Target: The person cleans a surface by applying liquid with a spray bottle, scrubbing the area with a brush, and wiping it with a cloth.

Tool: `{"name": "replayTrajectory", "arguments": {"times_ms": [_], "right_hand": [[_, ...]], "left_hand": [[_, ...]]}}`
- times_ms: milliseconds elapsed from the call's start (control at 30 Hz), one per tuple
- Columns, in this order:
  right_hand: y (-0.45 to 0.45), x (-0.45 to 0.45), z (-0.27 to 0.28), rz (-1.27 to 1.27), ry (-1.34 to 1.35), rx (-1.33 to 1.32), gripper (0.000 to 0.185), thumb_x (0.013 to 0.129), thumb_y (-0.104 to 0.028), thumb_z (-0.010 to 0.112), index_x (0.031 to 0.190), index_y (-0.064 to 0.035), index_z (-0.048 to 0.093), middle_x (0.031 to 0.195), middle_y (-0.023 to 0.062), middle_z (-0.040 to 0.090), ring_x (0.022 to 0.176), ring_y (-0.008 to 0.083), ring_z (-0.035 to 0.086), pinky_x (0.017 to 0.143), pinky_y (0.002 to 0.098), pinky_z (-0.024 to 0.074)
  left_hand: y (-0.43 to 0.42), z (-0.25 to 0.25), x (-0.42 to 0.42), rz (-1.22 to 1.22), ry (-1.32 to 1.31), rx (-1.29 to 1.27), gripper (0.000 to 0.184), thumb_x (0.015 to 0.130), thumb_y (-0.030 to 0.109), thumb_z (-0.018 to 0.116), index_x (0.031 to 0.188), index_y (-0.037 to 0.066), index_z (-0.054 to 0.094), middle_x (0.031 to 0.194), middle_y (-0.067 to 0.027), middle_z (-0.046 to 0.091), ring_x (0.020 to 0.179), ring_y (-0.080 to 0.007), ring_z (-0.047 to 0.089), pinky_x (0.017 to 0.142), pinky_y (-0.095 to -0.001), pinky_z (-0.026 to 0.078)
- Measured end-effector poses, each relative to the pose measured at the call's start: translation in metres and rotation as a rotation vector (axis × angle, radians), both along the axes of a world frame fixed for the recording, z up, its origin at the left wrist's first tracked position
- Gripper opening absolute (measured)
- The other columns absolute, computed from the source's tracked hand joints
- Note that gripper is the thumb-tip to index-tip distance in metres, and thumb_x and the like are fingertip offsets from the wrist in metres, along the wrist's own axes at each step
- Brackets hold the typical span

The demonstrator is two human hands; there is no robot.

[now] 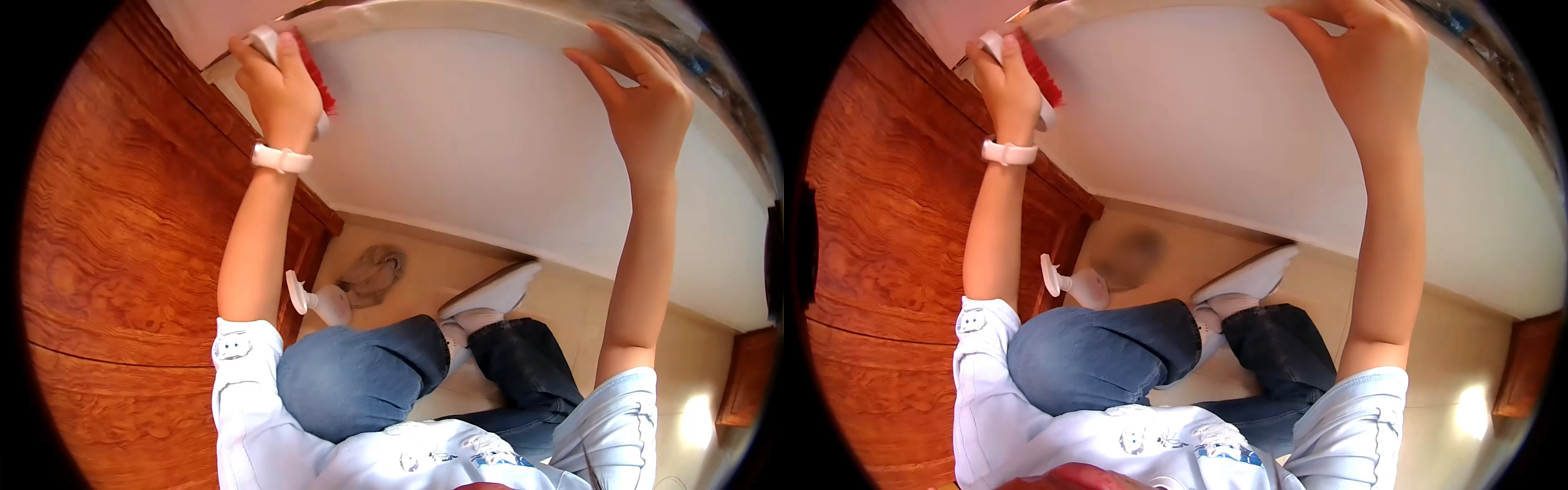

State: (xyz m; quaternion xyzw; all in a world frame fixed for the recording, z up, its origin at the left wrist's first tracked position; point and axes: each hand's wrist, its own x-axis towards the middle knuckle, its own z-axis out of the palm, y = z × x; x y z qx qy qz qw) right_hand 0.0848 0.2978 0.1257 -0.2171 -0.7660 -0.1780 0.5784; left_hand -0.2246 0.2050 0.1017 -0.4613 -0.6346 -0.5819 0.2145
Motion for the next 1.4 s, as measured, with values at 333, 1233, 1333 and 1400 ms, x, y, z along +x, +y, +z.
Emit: {"name": "replayTrajectory", "arguments": {"times_ms": [333,1233,1333,1400], "right_hand": [[-0.001,-0.005,-0.003,-0.01,0.065,-0.026,0.028,0.067,-0.011,0.078,0.093,-0.0061,0.071,0.082,0.0042,0.07,0.083,0.0159,0.064,0.076,0.0266,0.0491],[0.002,0.002,0.003,-0.042,-0.014,0.021,0.027,0.068,-0.012,0.078,0.094,-0.0067,0.071,0.086,0.0056,0.07,0.083,0.0162,0.064,0.075,0.0259,0.0489],[-0.003,0.002,0.002,-0.051,-0.029,0.019,0.027,0.069,-0.013,0.077,0.094,-0.0065,0.07,0.088,0.0057,0.069,0.083,0.0169,0.064,0.075,0.0258,0.0488],[-0.005,-0.001,0.001,-0.024,0.034,-0.046,0.027,0.069,-0.013,0.077,0.095,-0.0065,0.07,0.089,0.0058,0.069,0.083,0.0173,0.064,0.075,0.0259,0.0488]], "left_hand": [[-0.004,-0.01,0.038,0.04,0.311,-0.043,0.073,0.091,0.041,0.046,0.139,-0.005,0.015,0.103,-0.0294,0.045,0.091,-0.0391,0.049,0.076,-0.0425,0.045],[0.002,-0.005,0.05,0.019,0.372,-0.015,0.071,0.092,0.041,0.047,0.14,-0.002,0.019,0.117,-0.027,0.045,0.108,-0.0378,0.045,0.092,-0.0423,0.038],[0.001,0.013,0.039,-0.007,0.184,0.071,0.06,0.093,0.028,0.044,0.136,-0.009,0.023,0.116,-0.0238,0.046,0.108,-0.0342,0.046,0.094,-0.0406,0.035],[-0.006,0.006,0.056,0.016,0.34,-0.009,0.058,0.094,0.028,0.044,0.135,-0.008,0.026,0.116,-0.0233,0.048,0.109,-0.0325,0.047,0.095,-0.0398,0.036]]}}
